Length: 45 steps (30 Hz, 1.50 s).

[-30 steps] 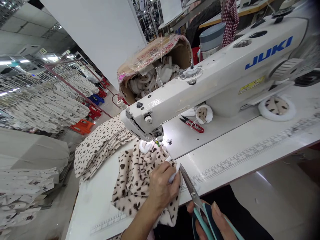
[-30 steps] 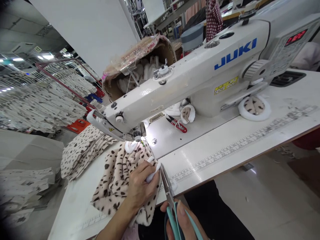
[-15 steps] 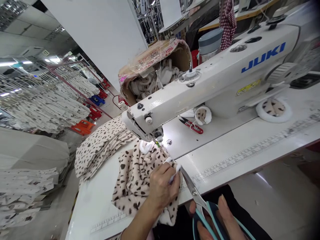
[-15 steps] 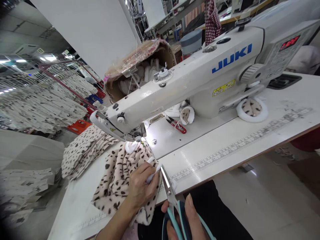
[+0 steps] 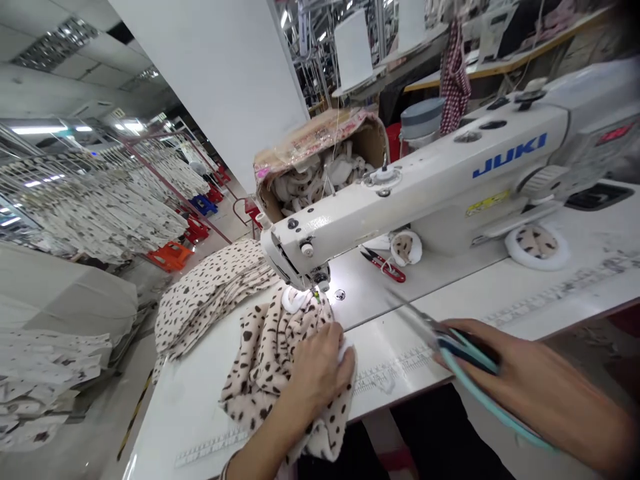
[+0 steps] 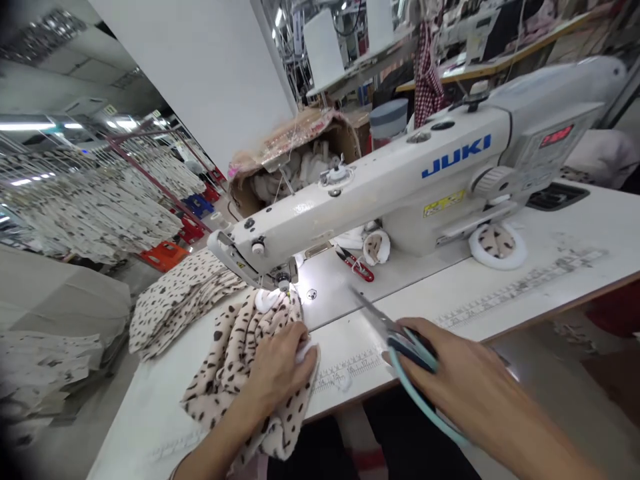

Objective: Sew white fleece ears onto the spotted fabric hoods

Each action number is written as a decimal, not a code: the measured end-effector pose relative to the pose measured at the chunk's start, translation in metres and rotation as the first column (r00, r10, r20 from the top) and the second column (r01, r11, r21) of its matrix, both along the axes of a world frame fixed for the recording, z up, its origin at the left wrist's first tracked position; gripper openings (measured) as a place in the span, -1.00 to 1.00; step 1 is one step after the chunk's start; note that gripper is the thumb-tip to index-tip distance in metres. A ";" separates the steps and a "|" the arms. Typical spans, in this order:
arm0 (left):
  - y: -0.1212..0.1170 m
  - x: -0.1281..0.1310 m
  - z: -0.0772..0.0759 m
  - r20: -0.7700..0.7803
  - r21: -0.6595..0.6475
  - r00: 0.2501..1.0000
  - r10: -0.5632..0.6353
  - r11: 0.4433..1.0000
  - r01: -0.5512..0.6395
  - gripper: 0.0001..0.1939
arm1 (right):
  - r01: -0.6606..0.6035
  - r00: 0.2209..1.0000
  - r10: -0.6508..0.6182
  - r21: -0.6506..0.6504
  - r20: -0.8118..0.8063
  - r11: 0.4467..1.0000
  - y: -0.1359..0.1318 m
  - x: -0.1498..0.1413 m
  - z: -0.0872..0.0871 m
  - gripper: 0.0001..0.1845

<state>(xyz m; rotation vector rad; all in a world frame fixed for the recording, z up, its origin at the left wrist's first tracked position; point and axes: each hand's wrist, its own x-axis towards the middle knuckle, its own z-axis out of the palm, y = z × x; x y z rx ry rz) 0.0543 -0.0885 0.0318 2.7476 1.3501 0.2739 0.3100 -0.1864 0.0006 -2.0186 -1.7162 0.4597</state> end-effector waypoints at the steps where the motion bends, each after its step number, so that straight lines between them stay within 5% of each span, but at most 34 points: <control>1: 0.000 0.001 0.003 -0.045 0.001 0.999 -0.012 1.000 0.012 -0.93 | -0.028 0.999 0.030 -0.050 0.035 0.998 0.017 -0.002 0.007 -0.71; 5: 0.002 -0.001 0.008 -0.089 -0.033 0.995 -0.054 0.998 0.051 -0.96 | -0.134 0.969 0.133 -0.011 0.208 0.991 0.072 -0.007 0.022 -0.58; 9: 0.001 -0.011 0.004 0.062 -0.123 0.997 -0.048 0.991 0.055 -0.92 | -0.155 0.938 0.091 0.172 0.334 0.973 0.074 -0.022 0.025 -0.58; 12: 0.003 -0.017 -0.001 0.163 -0.174 0.986 -0.041 0.982 0.069 -0.89 | -0.179 0.983 0.180 0.013 -0.036 0.984 0.058 -0.054 0.028 -0.66; 15: 0.006 -0.020 -0.004 0.177 -0.187 0.984 -0.039 0.980 0.073 -0.89 | -0.348 0.881 0.254 -0.185 -0.399 0.919 0.059 -0.088 0.030 -0.66; 21: 0.014 -0.022 -0.003 0.103 -0.195 0.992 -0.073 0.977 0.092 -0.92 | -0.561 0.742 0.417 -0.146 -0.525 0.815 0.085 -0.099 0.025 -0.65; 26: 0.015 -0.022 -0.008 0.023 -0.099 0.983 -0.182 0.978 0.184 -0.78 | -0.563 0.764 0.494 -0.055 -0.416 0.824 0.078 -0.094 0.022 -0.56; 32: 0.013 -0.022 -0.013 0.209 -0.195 0.976 -0.058 0.976 0.099 -0.73 | -0.537 0.822 0.499 -0.079 -0.276 0.840 0.073 -0.097 0.025 -0.54; 35: 0.012 -0.023 -0.012 0.230 -0.204 0.973 -0.024 0.976 0.073 -0.76 | -0.459 0.885 0.446 -0.097 -0.129 0.883 0.092 -0.079 0.039 -0.56; 40: 0.012 -0.028 -0.005 0.288 -0.233 0.957 -0.031 0.967 0.102 -0.82 | -0.106 0.959 0.106 -0.015 0.263 0.994 0.141 -0.036 0.054 -0.66; 45: 0.012 -0.032 0.000 0.349 -0.299 0.937 0.003 0.948 0.109 -0.96 | -0.120 0.904 0.109 0.000 0.412 0.993 0.173 -0.030 0.046 -0.68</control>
